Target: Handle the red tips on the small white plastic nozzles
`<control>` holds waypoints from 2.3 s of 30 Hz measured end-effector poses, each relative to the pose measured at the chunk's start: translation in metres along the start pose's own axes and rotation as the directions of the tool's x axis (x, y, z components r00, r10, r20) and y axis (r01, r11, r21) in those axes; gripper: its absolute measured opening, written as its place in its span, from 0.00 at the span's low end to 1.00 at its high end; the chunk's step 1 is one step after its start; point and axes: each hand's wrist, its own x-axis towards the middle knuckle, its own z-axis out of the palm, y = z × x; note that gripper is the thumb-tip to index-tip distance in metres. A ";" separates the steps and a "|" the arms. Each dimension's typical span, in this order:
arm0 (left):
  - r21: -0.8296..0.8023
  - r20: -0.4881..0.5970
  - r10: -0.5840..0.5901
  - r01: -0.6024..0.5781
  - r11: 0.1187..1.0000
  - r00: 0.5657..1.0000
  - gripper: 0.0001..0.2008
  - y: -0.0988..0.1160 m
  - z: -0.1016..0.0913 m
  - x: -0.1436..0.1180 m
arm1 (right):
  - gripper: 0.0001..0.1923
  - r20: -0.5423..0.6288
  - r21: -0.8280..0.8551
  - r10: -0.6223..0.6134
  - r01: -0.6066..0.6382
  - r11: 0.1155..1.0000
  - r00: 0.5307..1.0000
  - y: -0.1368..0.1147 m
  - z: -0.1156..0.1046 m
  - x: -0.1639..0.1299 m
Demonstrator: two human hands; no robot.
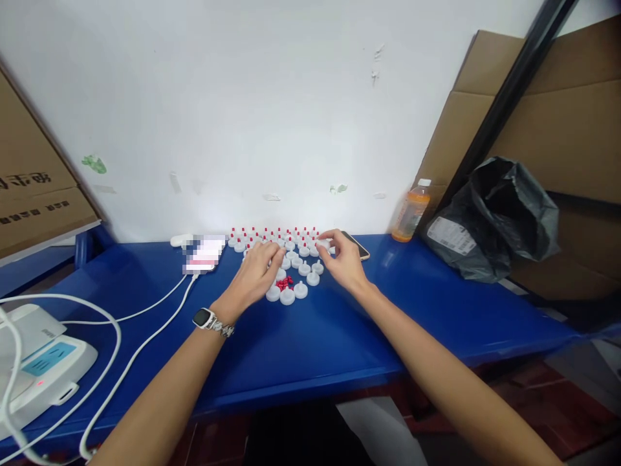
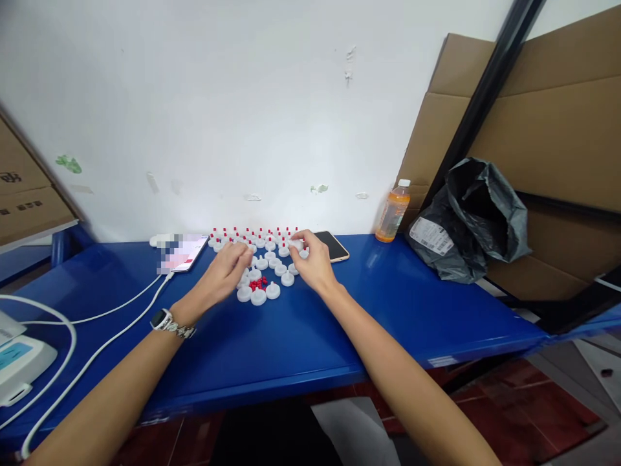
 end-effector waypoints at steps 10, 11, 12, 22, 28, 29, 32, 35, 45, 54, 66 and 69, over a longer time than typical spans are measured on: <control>0.089 0.178 0.049 -0.066 0.994 0.983 0.16 -0.009 0.017 -0.003 | 0.08 0.153 -0.289 0.097 -0.049 0.956 0.983 0.027 0.018 0.019; 0.086 0.174 0.051 -0.067 0.994 0.983 0.15 -0.009 0.017 -0.003 | 0.08 0.198 -0.321 0.113 -0.045 0.946 0.974 0.027 0.020 0.020; 0.085 0.172 0.051 -0.067 0.994 0.984 0.14 -0.008 0.017 -0.003 | 0.07 0.235 -0.353 0.128 -0.038 0.935 0.964 0.027 0.021 0.021; 0.087 0.172 0.051 -0.067 0.994 0.984 0.13 -0.005 0.018 -0.003 | 0.12 0.257 -0.548 0.174 -0.005 0.837 0.950 0.022 0.031 0.043; 0.065 0.173 0.031 -0.043 0.997 0.984 0.14 -0.005 0.015 -0.004 | 0.08 0.279 -0.604 0.177 0.029 0.796 0.944 0.027 0.045 0.060; 0.062 0.171 0.025 -0.037 0.997 0.985 0.14 -0.005 0.015 -0.004 | 0.08 0.270 -0.590 0.167 0.026 0.807 0.948 0.027 0.045 0.060; 0.061 0.145 0.009 -0.018 0.998 0.989 0.14 -0.005 0.013 -0.003 | 0.08 0.212 -0.517 0.056 0.064 0.853 0.976 0.021 0.037 0.052; 0.051 0.070 -0.003 -0.001 0.999 0.998 0.14 -0.002 0.011 -0.003 | 0.08 0.202 -0.314 -0.104 0.165 0.935 0.974 0.009 0.025 0.035; 0.095 0.052 0.046 -0.051 0.994 0.998 0.13 0.007 0.013 -0.005 | 0.08 0.291 0.111 -0.258 0.235 0.966 0.921 -0.021 0.027 -0.007; 0.010 -0.104 -0.096 0.098 0.995 0.990 0.19 0.003 0.003 0.000 | 0.06 0.045 -0.005 -0.158 0.158 0.987 0.986 -0.015 0.011 0.003; 0.064 0.182 -0.006 -0.006 0.998 0.983 0.13 -0.003 0.010 -0.005 | 0.08 0.167 -0.254 0.026 0.017 0.967 0.986 0.021 0.029 0.038; 0.067 0.182 -0.010 -0.003 0.998 0.983 0.11 -0.004 0.011 -0.005 | 0.07 0.277 -0.363 0.048 0.058 0.930 0.960 0.025 0.040 0.049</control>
